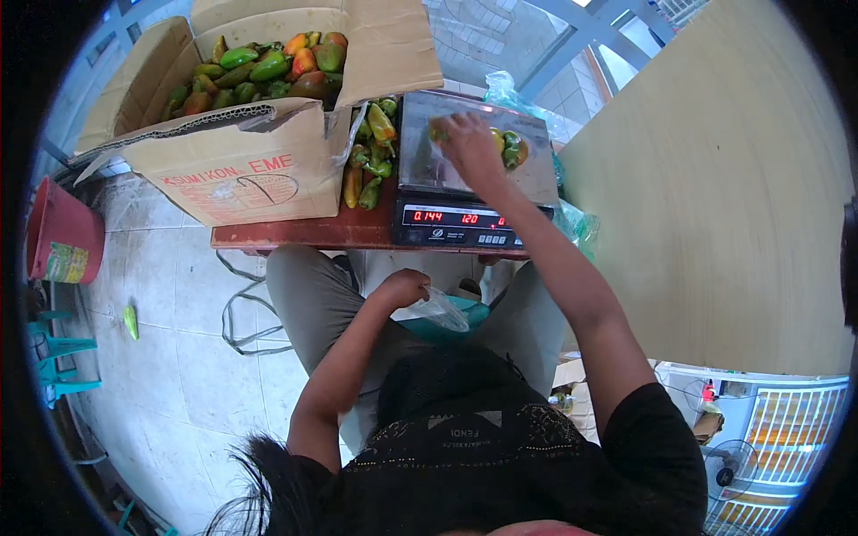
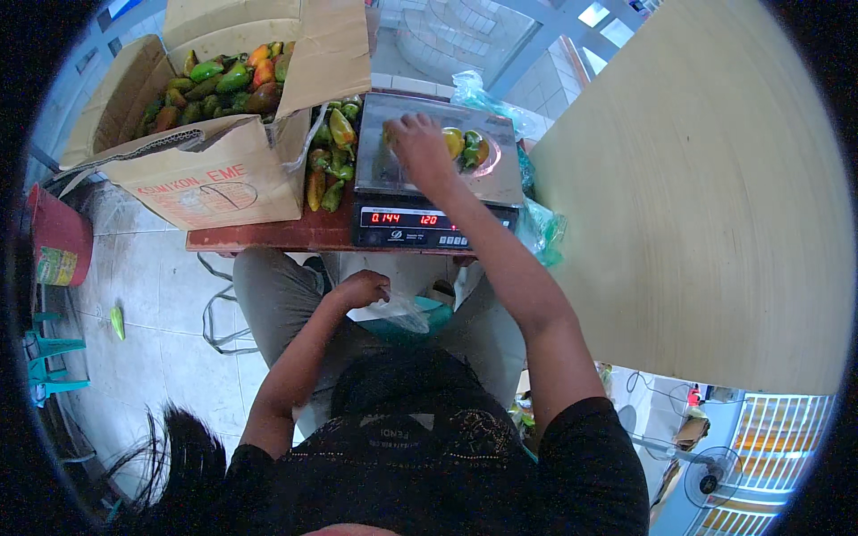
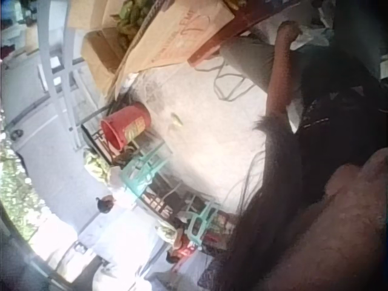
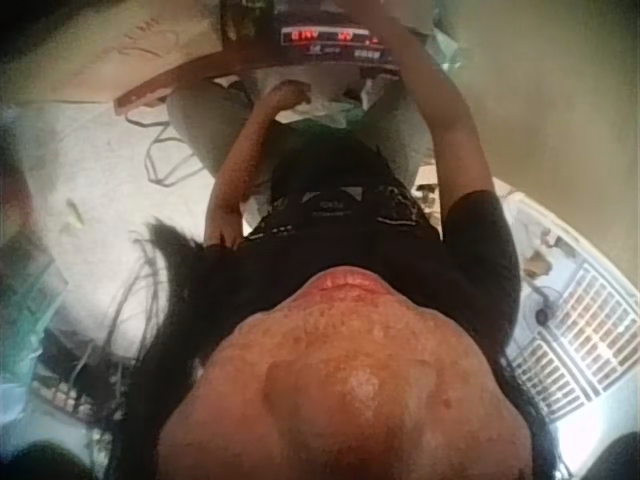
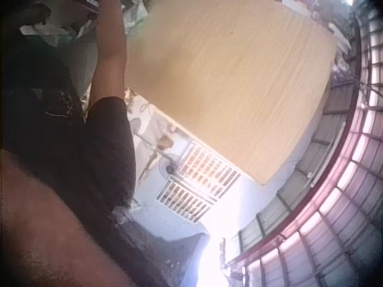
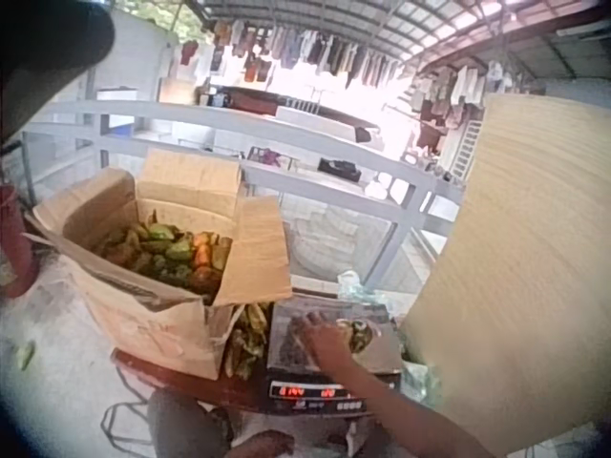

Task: The person picks up green peppers from a cardboard box, places them on an electronic scale, and then puts them into small plastic bags, sealing the bags by hand.

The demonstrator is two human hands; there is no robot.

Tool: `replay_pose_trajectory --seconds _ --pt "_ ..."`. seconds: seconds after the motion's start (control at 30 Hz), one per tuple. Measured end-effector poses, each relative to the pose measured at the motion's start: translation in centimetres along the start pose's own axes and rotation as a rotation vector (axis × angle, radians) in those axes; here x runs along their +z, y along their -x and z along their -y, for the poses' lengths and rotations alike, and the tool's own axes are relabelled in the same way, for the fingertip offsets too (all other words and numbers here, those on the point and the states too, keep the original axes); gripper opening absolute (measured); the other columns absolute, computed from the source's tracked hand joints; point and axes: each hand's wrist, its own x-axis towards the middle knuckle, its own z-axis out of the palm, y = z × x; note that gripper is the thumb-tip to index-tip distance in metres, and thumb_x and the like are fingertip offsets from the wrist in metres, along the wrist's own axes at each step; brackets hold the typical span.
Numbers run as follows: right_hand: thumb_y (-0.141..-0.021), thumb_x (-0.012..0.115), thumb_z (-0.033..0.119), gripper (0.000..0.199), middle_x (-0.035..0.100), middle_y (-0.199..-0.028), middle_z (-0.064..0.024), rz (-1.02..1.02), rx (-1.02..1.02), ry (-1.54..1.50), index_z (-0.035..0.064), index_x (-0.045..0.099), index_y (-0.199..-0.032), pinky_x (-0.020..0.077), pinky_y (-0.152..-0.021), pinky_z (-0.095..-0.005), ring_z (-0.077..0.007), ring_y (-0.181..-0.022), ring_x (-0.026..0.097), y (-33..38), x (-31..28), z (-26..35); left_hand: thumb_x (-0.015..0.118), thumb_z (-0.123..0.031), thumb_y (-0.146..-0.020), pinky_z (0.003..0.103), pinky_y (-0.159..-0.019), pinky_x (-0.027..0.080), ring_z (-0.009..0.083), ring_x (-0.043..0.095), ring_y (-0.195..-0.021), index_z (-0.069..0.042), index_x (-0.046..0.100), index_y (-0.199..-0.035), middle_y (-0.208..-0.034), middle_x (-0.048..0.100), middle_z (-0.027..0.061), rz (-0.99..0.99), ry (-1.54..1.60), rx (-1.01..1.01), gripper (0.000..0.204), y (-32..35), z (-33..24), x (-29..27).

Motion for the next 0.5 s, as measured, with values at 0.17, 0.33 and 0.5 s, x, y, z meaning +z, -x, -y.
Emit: replay_pose_trajectory --seconds 0.17,0.33,0.5 --pt "-0.064 0.063 0.008 0.037 0.05 -0.101 -0.0126 0.092 -0.058 0.031 0.009 0.055 -0.101 0.0365 -0.085 -0.0396 -0.0299 -0.1 0.045 2.8 0.1 1.0 0.059 -0.021 -0.067 0.041 -0.071 0.044 0.0322 0.056 -0.081 -0.006 0.06 -0.079 -0.082 0.06 0.0141 0.04 0.01 -0.086 0.019 0.1 -0.6 -0.1" --pt "-0.06 0.066 0.01 0.042 0.049 -0.106 -0.0143 -0.102 0.053 -0.084 0.0098 0.056 -0.101 0.0381 -0.082 -0.04 -0.0308 -0.099 0.046 4.0 -1.5 -2.3 0.059 -0.021 -0.068 0.04 -0.071 0.044 0.0322 0.056 -0.081 -0.007 0.061 -0.081 -0.082 0.06 0.0143 0.081 0.041 -0.124 0.019 -0.2 0.0 0.3" --pt "-0.064 0.067 0.015 0.039 0.052 -0.1 -0.0158 -0.245 0.514 0.005 0.0077 0.057 -0.101 0.0402 -0.079 -0.0396 -0.0336 -0.093 0.049 7.3 -0.9 -7.5 0.06 -0.022 -0.067 0.04 -0.07 0.044 0.0319 0.056 -0.081 -0.007 0.061 -0.081 -0.082 0.06 0.0148 0.094 0.054 -0.131 0.021 0.1 -0.2 0.2"
